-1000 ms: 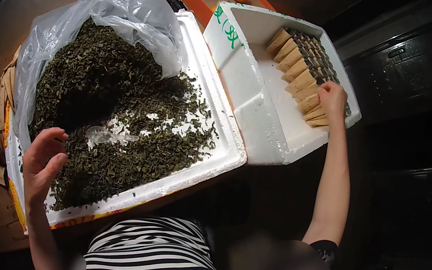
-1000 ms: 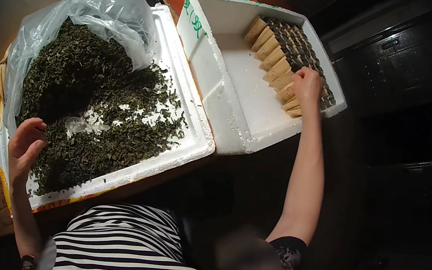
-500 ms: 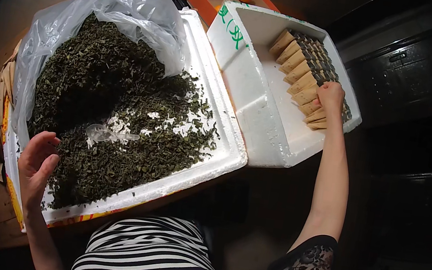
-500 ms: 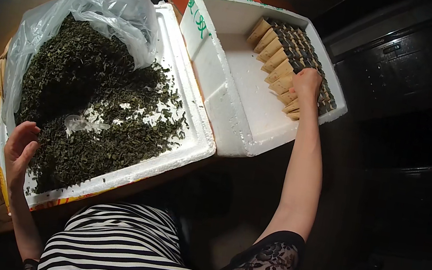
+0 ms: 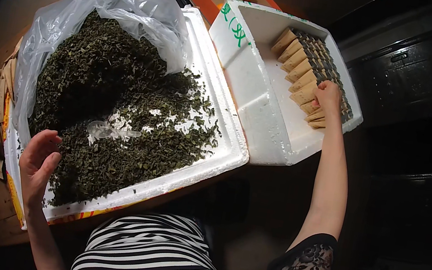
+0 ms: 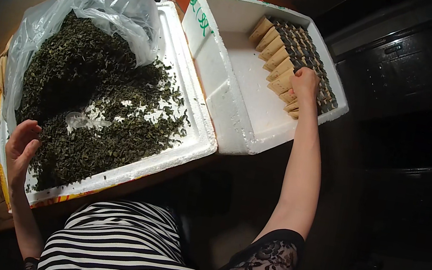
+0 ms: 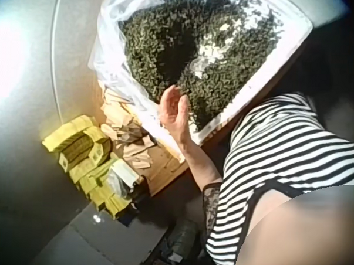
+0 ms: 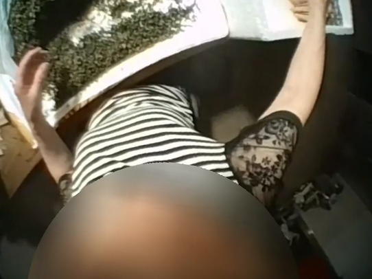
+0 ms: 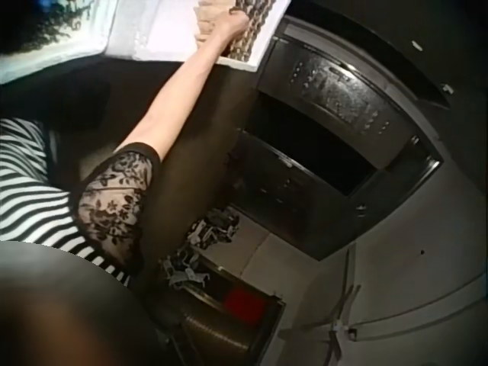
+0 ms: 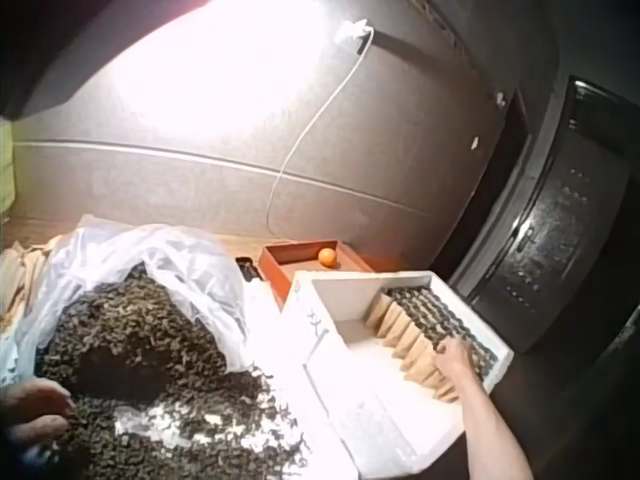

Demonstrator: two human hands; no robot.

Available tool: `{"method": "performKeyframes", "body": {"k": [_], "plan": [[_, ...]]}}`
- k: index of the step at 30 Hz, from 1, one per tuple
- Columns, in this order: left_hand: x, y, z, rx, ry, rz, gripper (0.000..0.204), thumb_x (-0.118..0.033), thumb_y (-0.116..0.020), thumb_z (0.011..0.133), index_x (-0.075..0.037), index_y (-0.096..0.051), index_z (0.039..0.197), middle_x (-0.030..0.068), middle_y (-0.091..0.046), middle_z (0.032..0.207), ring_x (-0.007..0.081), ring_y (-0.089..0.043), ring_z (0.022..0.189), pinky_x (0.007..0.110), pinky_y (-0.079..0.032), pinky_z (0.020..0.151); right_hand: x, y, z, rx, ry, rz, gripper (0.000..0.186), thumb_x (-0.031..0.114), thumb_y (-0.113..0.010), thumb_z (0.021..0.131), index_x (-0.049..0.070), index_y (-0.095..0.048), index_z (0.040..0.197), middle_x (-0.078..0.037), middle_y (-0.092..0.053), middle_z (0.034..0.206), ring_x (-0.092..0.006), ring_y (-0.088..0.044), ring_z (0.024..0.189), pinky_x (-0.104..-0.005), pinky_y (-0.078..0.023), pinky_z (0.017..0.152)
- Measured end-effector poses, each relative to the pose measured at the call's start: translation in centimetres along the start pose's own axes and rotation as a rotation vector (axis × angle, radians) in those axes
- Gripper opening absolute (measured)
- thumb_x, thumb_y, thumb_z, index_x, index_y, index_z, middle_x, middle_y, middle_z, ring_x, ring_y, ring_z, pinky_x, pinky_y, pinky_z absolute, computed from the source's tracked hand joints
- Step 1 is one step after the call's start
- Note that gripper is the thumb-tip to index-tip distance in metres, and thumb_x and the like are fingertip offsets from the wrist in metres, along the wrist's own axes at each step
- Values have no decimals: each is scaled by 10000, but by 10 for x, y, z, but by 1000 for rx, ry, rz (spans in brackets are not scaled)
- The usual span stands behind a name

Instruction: Filling paper cones with dried herbs using a small scoop and organizing them into a storage tray.

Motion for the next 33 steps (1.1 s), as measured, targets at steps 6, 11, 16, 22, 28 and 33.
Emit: {"method": "performKeyframes", "body": {"k": [6,11,16,22,28,33], "plan": [[-6,8,-3,-24,-9,-9,399,-24,-665,897,-26,-582,1287,32,-628,1125,91,-591,1012,238,-463,901,-12,22,6,-252,331,-196,294,146,-636,826,17,-697,1082,-117,-695,757,-157,-650,639,-318,-506,578],[-8,24,-19,-127,-29,-13,370,-43,-676,900,-29,-602,1262,36,-644,1113,91,-608,996,238,-477,885,160,25,-131,-50,508,251,235,62,-581,977,-8,-664,1186,-25,-669,876,-81,-614,766,-243,-509,700],[-2,54,-44,-232,-78,-11,375,-27,-676,893,-8,-605,1261,40,-648,1087,72,-595,912,226,-489,821,271,-26,-265,-22,1223,218,199,-102,-690,794,-15,-657,970,-156,-685,899,-340,-648,798,-395,-509,734],[23,123,-95,-571,-52,-63,302,-27,-672,906,19,-618,1201,42,-656,1043,78,-613,895,228,-506,809,302,-111,-314,410,1119,233,338,-8,-718,832,22,-628,1157,-168,-643,1028,-339,-621,891,-406,-497,752],[77,216,-158,-999,128,227,256,-39,-693,889,24,-637,1131,35,-649,985,45,-598,788,210,-497,727,292,-154,-323,577,918,384,251,-3,-690,884,27,-624,1124,-21,-502,756,-113,-448,644,-261,-410,611],[101,270,-152,-1127,129,509,405,-44,-734,814,25,-616,1195,83,-650,1103,58,-534,662,222,-482,663,300,-147,-324,481,965,523,116,-10,-678,895,-5,-641,1005,-60,-610,799,-124,-539,653,-260,-451,622]]}}
Point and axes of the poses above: each hand's wrist, its own z-axis towards the middle knuckle, its own y-axis out of the back of the hand, x = y × z, the point moved 7 cm from there along z, towards the middle knuckle
